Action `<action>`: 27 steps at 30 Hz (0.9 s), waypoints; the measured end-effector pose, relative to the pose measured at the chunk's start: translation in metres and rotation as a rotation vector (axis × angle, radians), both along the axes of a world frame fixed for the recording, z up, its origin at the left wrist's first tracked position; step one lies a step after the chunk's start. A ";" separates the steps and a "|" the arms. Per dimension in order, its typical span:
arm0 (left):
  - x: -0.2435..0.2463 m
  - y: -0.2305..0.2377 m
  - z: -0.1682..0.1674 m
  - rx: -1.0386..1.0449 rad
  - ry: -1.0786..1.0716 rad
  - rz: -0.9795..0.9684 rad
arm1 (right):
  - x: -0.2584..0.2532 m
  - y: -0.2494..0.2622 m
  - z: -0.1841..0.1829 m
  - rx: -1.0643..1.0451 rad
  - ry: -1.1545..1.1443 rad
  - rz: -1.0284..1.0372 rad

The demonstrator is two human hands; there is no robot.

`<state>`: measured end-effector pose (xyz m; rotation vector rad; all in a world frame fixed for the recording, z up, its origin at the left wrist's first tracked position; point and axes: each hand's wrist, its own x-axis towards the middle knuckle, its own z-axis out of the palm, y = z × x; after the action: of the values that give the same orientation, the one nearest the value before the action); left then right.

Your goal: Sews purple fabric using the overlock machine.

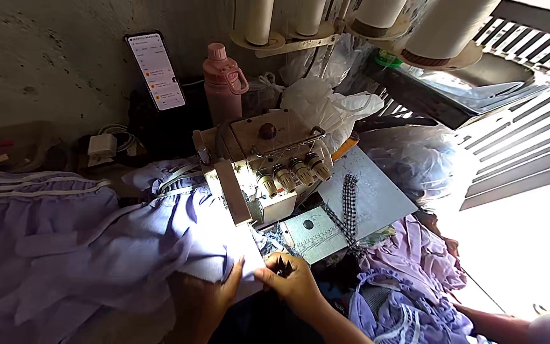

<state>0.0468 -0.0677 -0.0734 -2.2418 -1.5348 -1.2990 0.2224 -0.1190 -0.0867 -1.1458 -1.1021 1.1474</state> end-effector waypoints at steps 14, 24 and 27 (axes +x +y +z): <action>-0.014 0.082 0.051 -0.653 0.418 -0.057 | -0.020 0.056 -0.008 0.182 -0.096 -0.289; -0.019 0.096 0.018 -0.269 0.126 0.046 | -0.007 0.010 -0.051 0.208 -0.510 -0.190; -0.021 0.087 0.014 -0.188 -0.031 0.124 | -0.002 0.009 -0.025 0.185 -0.515 -0.130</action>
<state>0.0255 0.0192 -0.0597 -2.1982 -1.8460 -1.2070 0.2202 -0.1096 -0.1121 -1.3807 -1.4644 0.6440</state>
